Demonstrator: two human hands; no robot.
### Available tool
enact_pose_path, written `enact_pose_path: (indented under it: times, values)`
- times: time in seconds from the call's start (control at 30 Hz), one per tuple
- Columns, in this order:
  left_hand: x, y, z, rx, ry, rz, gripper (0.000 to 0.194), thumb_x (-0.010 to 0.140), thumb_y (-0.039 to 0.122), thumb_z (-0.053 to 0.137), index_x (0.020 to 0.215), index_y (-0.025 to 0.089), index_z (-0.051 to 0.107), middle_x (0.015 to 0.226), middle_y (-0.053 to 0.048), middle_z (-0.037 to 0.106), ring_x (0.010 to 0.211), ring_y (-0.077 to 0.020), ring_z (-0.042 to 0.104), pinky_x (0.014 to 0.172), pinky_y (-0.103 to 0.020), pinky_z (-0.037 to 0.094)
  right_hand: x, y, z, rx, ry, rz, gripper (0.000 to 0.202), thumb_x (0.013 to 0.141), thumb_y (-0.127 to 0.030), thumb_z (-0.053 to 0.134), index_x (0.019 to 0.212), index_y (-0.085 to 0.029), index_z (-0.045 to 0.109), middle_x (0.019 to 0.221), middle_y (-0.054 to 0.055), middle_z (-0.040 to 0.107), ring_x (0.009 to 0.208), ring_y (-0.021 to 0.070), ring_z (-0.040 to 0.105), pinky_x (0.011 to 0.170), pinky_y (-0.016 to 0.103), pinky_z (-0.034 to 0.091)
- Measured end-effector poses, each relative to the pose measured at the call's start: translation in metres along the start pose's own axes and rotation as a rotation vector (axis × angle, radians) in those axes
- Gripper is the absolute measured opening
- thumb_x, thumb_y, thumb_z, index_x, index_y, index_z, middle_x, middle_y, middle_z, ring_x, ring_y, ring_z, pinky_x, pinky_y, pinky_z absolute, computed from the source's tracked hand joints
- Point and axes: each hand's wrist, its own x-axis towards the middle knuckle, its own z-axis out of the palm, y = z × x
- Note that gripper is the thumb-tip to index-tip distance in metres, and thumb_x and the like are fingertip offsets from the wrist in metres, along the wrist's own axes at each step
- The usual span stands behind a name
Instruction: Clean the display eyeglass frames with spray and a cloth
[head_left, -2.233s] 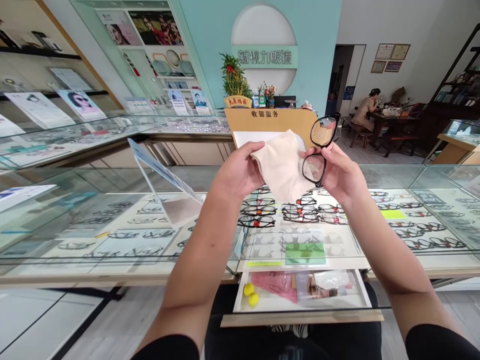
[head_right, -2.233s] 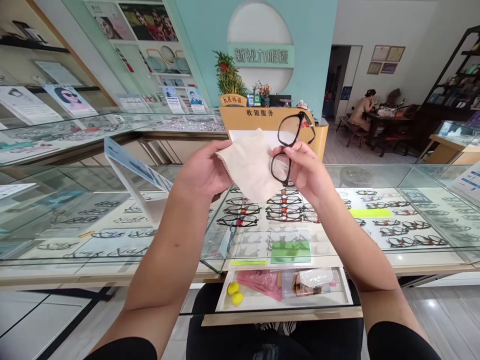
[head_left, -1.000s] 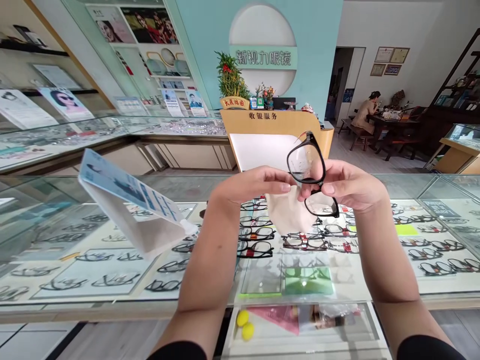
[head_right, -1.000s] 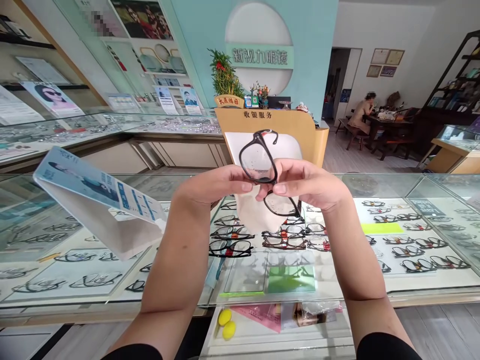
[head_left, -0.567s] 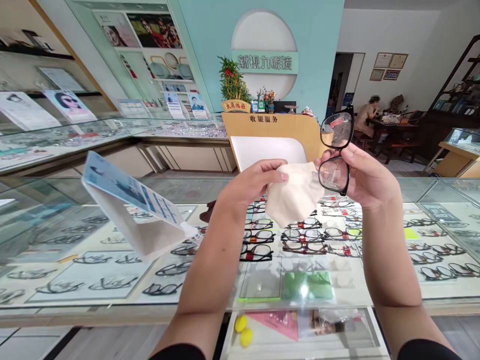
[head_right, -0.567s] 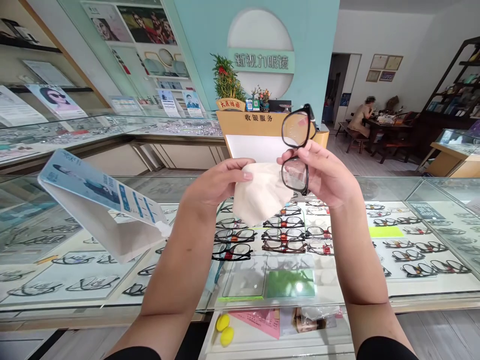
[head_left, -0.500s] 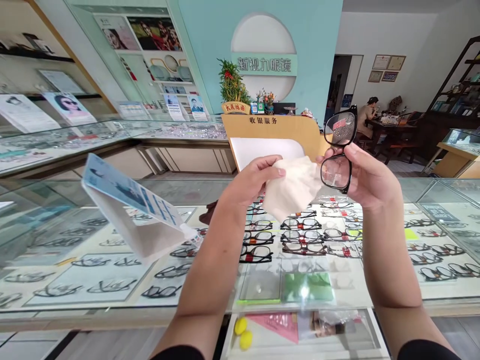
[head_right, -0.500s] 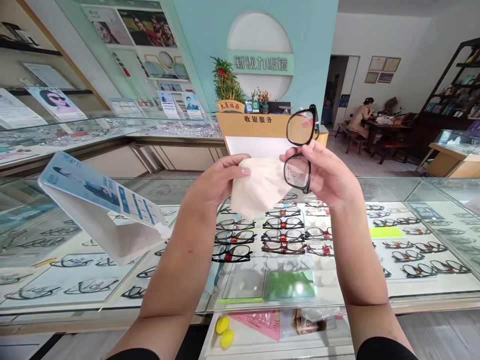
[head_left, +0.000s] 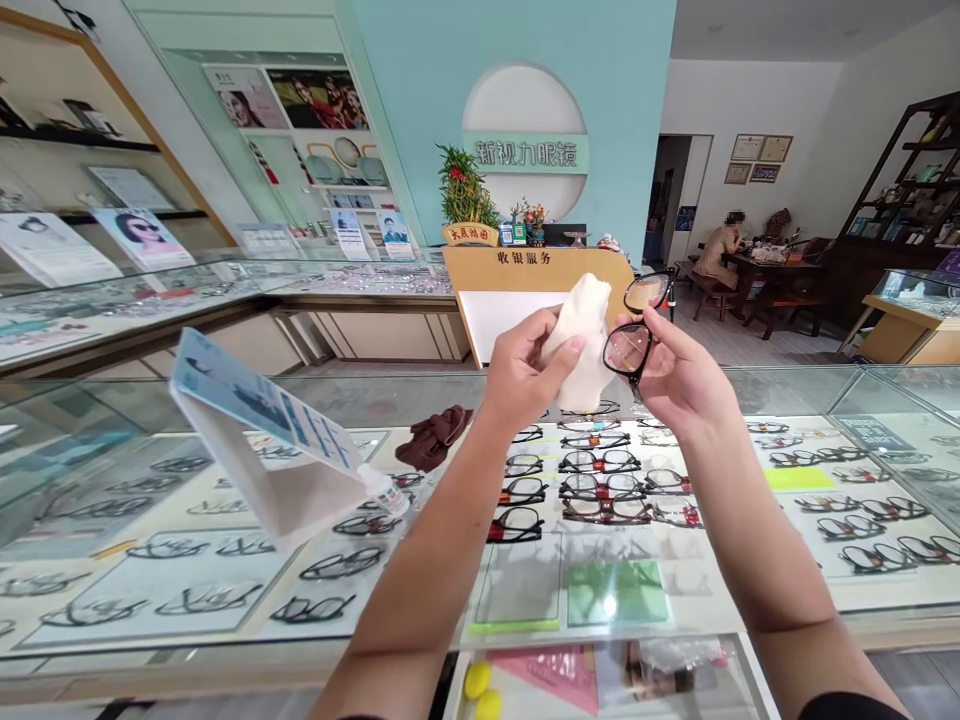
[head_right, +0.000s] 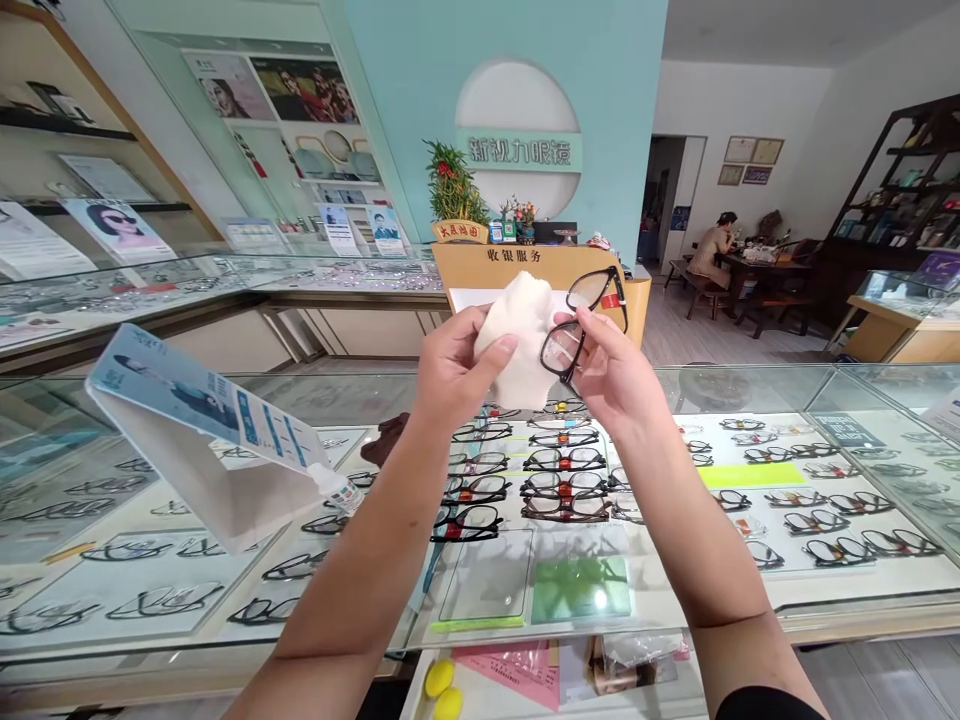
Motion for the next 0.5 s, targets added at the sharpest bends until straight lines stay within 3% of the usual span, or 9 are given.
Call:
enact_pose_path:
  times: [0.13,0.3,0.5]
  values:
    - [-0.0037,-0.0012,0.001,0.093,-0.032,0.064,0.05,0.086,0.053,0.081,0.067,0.022,0.047,0.104,-0.007,0.079,0.068,-0.0148,0.046,0.063,-0.032,0.038,0.0008,0.0018,-0.0001,-0.004,0.008,0.005,0.02,0.087,-0.039,0.088,0.091,-0.026,0.073,0.093,0.001,0.083,0.094,0.0216,0.079,0.089,0.038,0.066]
    - [-0.0044,-0.0028,0.0021,0.147,-0.068,0.147,0.041,0.089,0.041,0.075,0.066,0.022,0.047,0.105,-0.009,0.082,0.067,-0.0148,0.047,0.064,-0.032,0.04,0.001,0.0023,-0.0006,0.003,0.032,-0.005,0.025,0.083,-0.041,0.091,0.093,-0.026,0.073,0.094,0.0,0.083,0.099,0.0222,0.08,0.092,0.039,0.066]
    - [-0.0048,0.0025,0.0015,0.169,-0.168,0.178,0.029,0.084,0.035,0.072,0.067,0.024,0.052,0.117,-0.011,0.084,0.078,-0.0208,0.064,0.075,-0.036,0.051,0.0031,0.0086,-0.001,0.012,0.082,-0.04,0.026,0.083,-0.041,0.09,0.095,-0.027,0.072,0.098,0.0,0.084,0.104,0.0232,0.08,0.092,0.039,0.065]
